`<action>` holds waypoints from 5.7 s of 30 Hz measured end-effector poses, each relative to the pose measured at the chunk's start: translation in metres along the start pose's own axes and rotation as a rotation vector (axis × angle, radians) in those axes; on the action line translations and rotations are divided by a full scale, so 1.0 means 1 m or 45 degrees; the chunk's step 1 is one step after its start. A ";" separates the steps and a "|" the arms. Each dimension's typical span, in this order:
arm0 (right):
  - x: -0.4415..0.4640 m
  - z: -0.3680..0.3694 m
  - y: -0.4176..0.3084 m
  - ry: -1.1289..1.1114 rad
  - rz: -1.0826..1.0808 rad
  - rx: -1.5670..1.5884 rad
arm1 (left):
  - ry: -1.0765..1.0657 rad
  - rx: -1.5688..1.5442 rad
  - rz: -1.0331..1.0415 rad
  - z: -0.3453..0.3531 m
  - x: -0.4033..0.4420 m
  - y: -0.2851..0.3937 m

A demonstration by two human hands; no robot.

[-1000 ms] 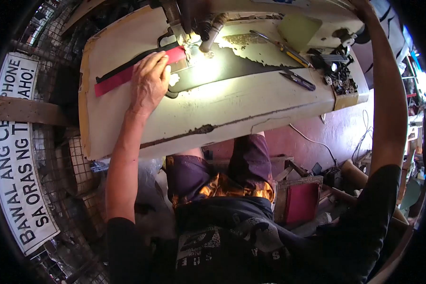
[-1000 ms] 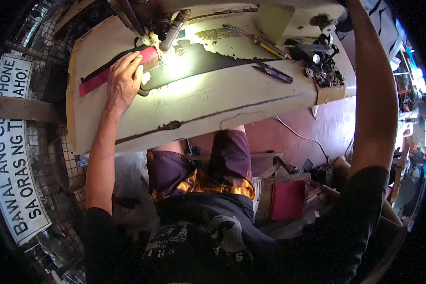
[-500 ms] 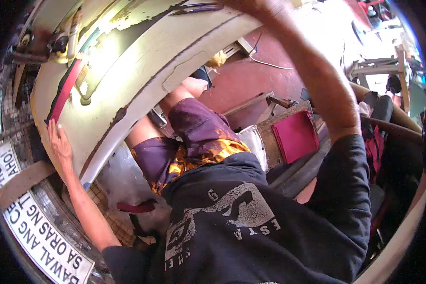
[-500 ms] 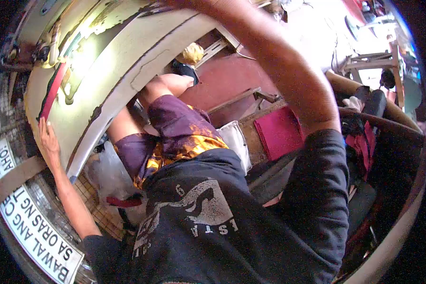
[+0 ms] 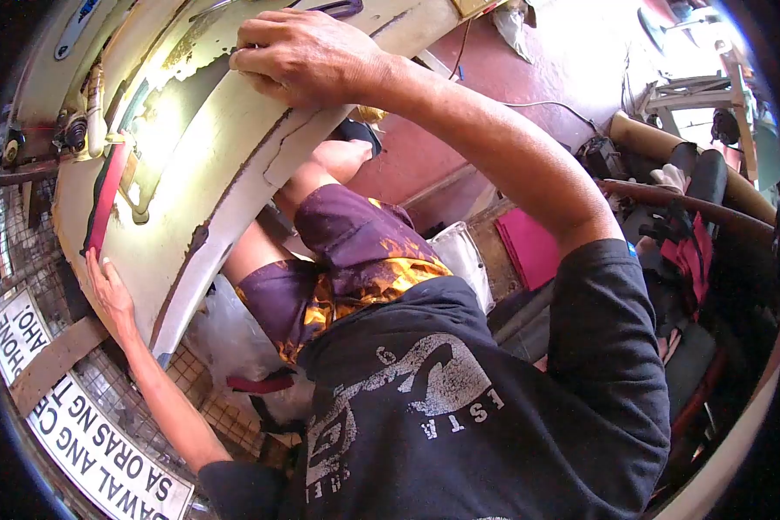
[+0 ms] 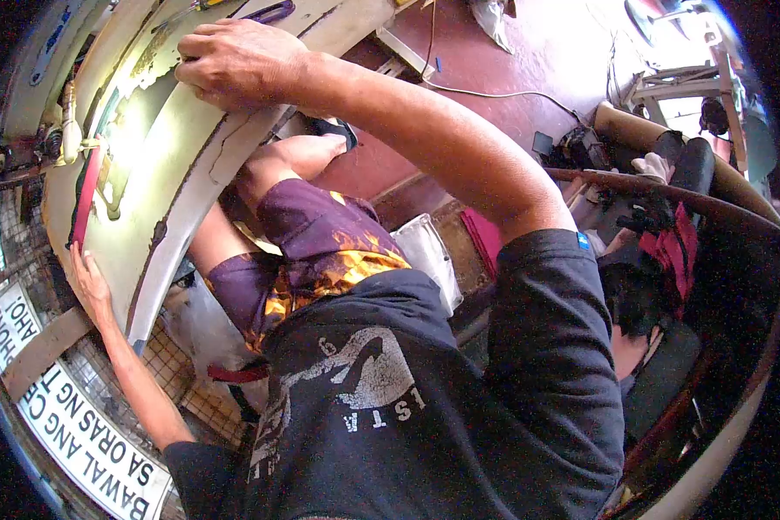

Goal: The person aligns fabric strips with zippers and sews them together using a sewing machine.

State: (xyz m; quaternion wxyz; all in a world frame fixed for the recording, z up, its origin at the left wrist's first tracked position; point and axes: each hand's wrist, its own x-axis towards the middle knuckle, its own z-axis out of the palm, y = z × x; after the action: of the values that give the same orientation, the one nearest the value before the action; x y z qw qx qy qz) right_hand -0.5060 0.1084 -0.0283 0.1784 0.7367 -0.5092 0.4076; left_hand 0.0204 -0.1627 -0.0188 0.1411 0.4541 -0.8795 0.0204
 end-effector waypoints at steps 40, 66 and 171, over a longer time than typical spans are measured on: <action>0.006 0.009 0.007 -0.129 0.261 0.139 | -0.001 -0.001 0.094 0.015 0.016 -0.022; 0.014 -0.011 -0.018 -0.321 0.415 -0.160 | 0.312 0.242 -0.202 0.011 -0.013 0.069; 0.108 0.091 -0.089 -0.701 0.171 0.098 | 0.019 -0.590 0.794 -0.006 0.071 0.187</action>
State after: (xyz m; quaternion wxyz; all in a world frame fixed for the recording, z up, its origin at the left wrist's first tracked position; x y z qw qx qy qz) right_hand -0.3717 0.0185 0.0152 -0.0222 0.7904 -0.5703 0.2224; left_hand -0.1678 -0.1084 0.0230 0.2335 0.1208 -0.9555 -0.1336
